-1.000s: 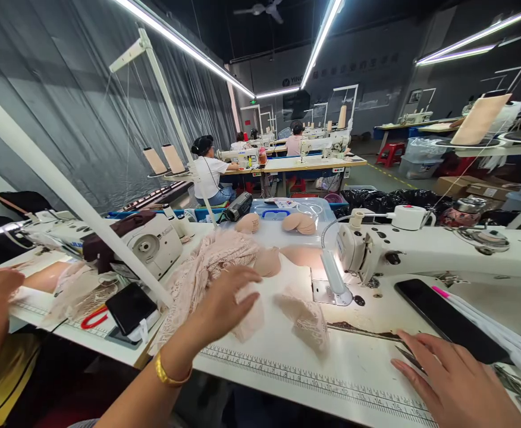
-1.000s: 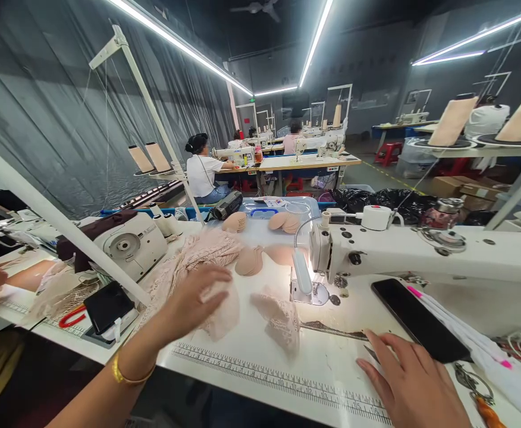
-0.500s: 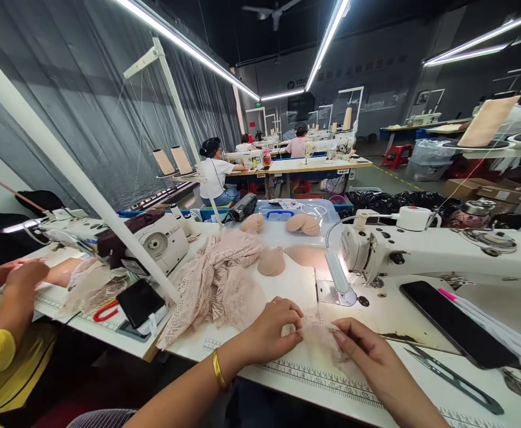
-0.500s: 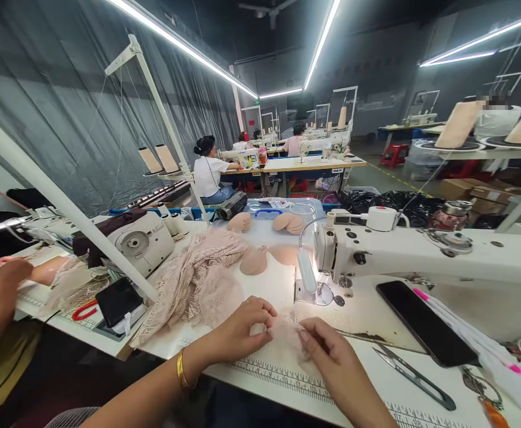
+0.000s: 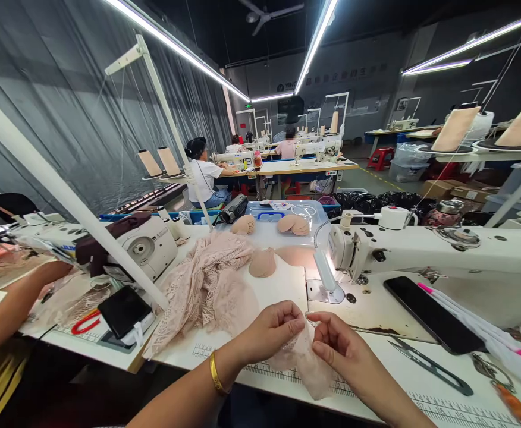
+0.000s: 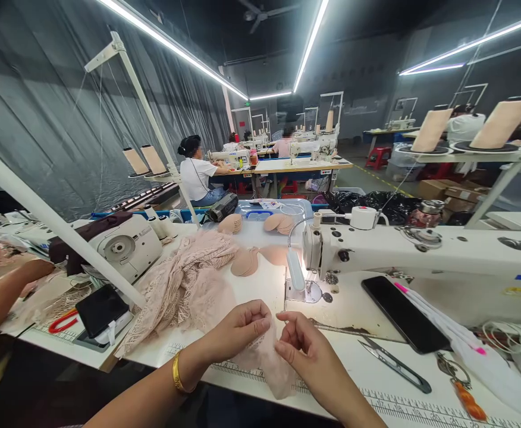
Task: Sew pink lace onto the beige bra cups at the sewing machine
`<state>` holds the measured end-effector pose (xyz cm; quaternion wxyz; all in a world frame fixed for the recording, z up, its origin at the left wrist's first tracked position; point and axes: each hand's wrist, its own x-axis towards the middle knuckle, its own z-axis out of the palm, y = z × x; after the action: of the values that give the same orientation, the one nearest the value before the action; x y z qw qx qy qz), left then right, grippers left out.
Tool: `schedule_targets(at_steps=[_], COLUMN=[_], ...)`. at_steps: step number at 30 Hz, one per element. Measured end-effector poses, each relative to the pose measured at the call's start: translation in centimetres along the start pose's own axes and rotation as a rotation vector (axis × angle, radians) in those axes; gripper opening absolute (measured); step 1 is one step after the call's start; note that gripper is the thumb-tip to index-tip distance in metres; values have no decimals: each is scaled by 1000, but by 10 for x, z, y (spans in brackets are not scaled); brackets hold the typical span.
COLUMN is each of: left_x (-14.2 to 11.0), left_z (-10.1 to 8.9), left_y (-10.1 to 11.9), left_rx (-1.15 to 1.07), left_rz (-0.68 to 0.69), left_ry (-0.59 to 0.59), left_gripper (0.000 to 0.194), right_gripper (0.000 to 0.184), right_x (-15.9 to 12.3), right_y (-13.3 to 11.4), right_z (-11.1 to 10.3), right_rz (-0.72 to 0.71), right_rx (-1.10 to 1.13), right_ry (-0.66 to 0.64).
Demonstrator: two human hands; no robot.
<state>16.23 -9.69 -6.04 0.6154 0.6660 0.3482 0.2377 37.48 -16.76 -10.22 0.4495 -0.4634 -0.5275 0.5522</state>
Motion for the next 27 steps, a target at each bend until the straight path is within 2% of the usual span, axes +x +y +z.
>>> schedule_targets(at_steps=[3, 4, 7, 12, 14, 17, 19, 22, 24, 27], left_x=[-1, -2, -2, -1, 0, 9, 25, 68, 103, 151], left_z=[-1, -1, -4, -8, -12, -24, -35, -49, -53, -51], left_y=[1, 1, 2, 1, 0, 2, 5, 9, 9, 6], left_rx=[45, 67, 165, 275, 305, 413, 517, 651, 709, 755], left_rz=[-17, -26, -44, -100, -106, -87, -38, 59, 111, 147], left_ry=[21, 29, 46, -10, -36, -36, 43, 217, 297, 351], left_gripper=[58, 58, 60, 68, 67, 60, 42, 13, 15, 28], right_gripper=[37, 34, 35, 34, 36, 42, 46, 50, 50, 50], right_x=[5, 5, 4, -9, -13, -8, 4, 25, 36, 41], right_y=[-1, -1, -2, -9, -12, -13, -11, -3, 3, 9], right_z=[5, 6, 5, 6, 7, 5, -1, -13, -20, -27], right_rz=[-19, -30, -113, -270, -248, -103, -19, 14, 15, 22], right_rx=[-17, -39, -141, -173, -102, 15, 40, 5, -11, -25], right_ry=[-4, -1, 32, 235, 205, 82, 60, 78, 82, 86])
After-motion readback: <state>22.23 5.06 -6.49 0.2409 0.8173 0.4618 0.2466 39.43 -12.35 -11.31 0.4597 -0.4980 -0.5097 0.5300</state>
